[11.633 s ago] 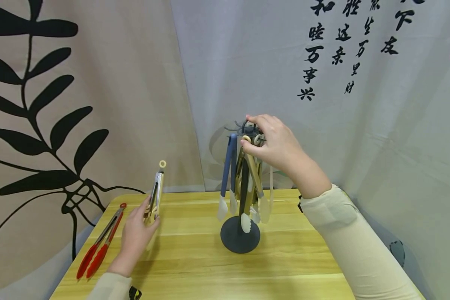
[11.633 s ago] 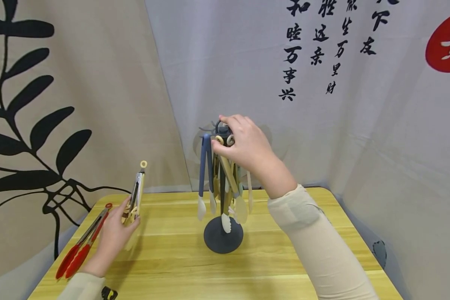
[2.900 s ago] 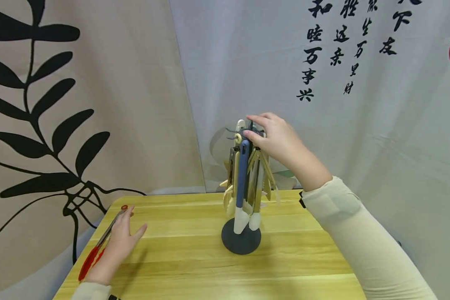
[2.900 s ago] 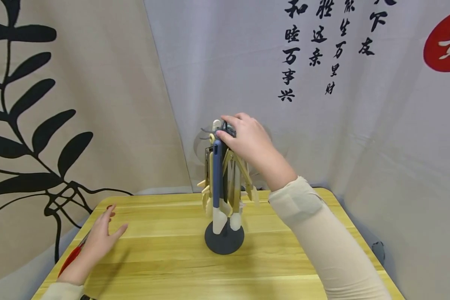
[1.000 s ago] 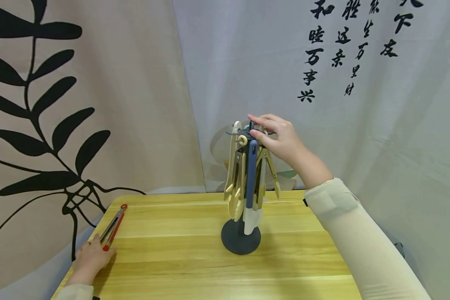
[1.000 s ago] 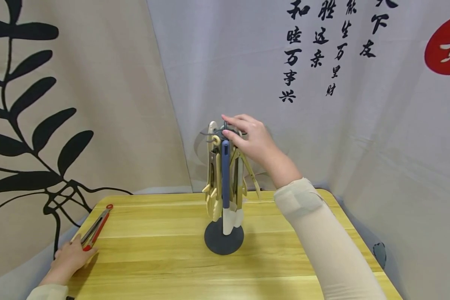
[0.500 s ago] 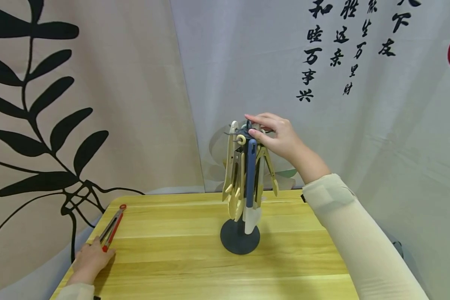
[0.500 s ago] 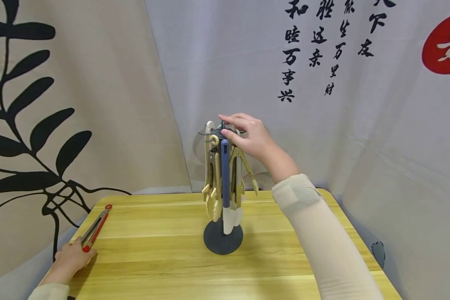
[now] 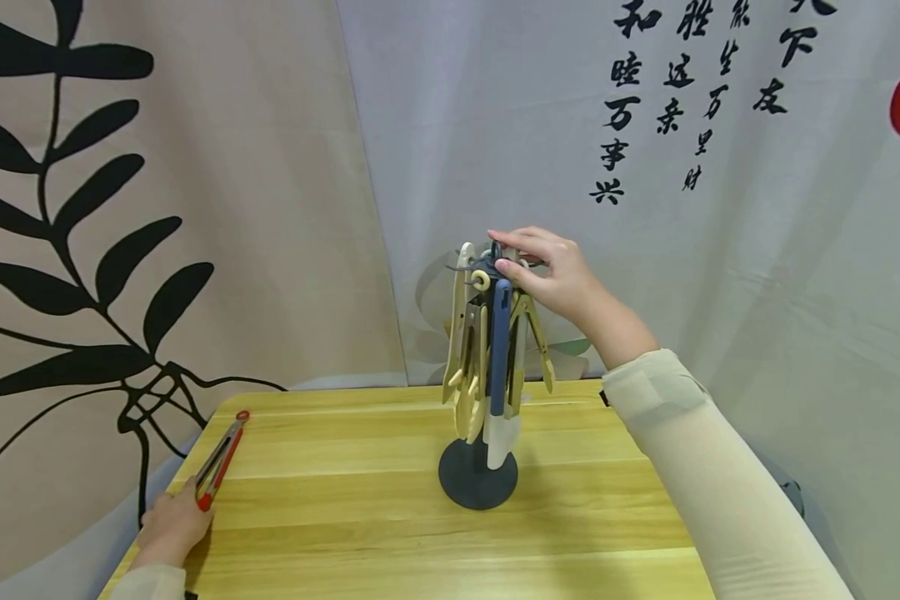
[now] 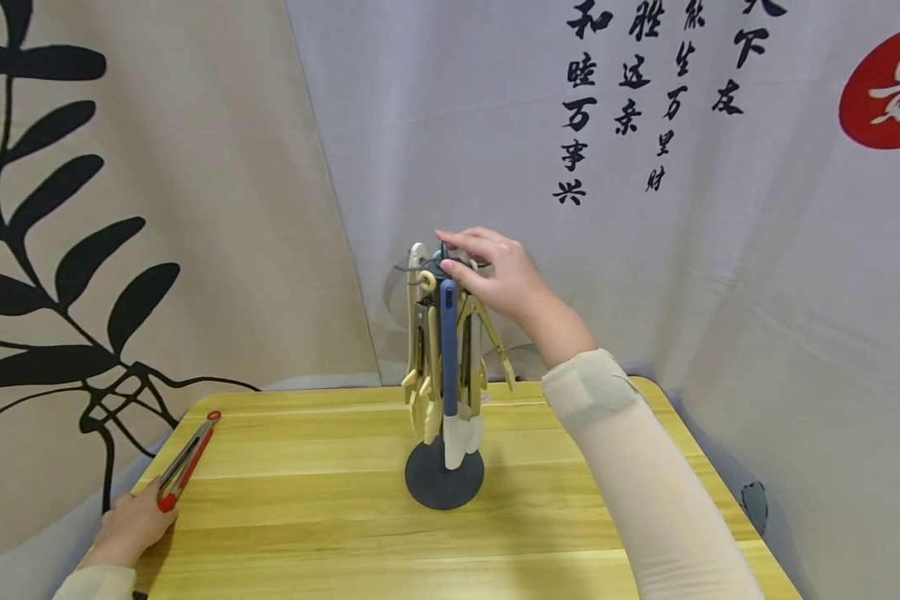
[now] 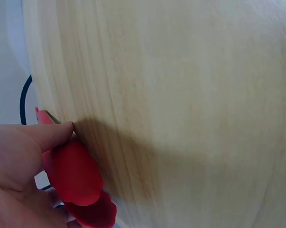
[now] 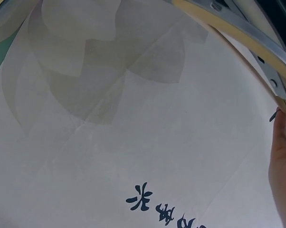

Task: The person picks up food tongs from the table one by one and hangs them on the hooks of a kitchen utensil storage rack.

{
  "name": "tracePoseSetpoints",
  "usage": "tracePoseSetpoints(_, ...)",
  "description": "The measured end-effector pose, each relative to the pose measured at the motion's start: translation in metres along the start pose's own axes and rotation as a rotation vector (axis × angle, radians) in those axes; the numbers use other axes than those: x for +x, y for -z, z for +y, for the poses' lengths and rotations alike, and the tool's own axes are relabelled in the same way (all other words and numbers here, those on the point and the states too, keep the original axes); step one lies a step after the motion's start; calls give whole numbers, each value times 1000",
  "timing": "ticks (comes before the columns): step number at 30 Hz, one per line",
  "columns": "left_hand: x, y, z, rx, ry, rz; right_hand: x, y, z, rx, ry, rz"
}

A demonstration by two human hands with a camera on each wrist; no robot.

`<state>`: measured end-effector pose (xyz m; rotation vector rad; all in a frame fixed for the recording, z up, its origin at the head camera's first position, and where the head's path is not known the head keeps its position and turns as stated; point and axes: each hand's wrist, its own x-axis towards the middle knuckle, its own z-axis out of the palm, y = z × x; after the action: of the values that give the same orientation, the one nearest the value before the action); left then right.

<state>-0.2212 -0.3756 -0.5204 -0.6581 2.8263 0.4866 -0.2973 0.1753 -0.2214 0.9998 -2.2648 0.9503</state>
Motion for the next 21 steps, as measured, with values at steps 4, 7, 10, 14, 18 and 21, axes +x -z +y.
tracePoseSetpoints(4,1,0,2,6,29,-10,0,-1,1,-1,-6,3)
tracePoseSetpoints(7,1,-1,4,8,56,-12,0,-1,0,-4,-7,6)
tracePoseSetpoints(10,1,-1,4,14,67,-11,0,-2,0,-1,-7,7)
tracePoseSetpoints(14,1,-2,4,38,45,-9,0,-2,-1,5,-8,10)
tracePoseSetpoints(18,-1,-1,6,39,44,-2,-1,-2,-1,6,-10,11)
tracePoseSetpoints(21,-2,0,8,32,61,0,-1,-2,-2,6,-14,11)
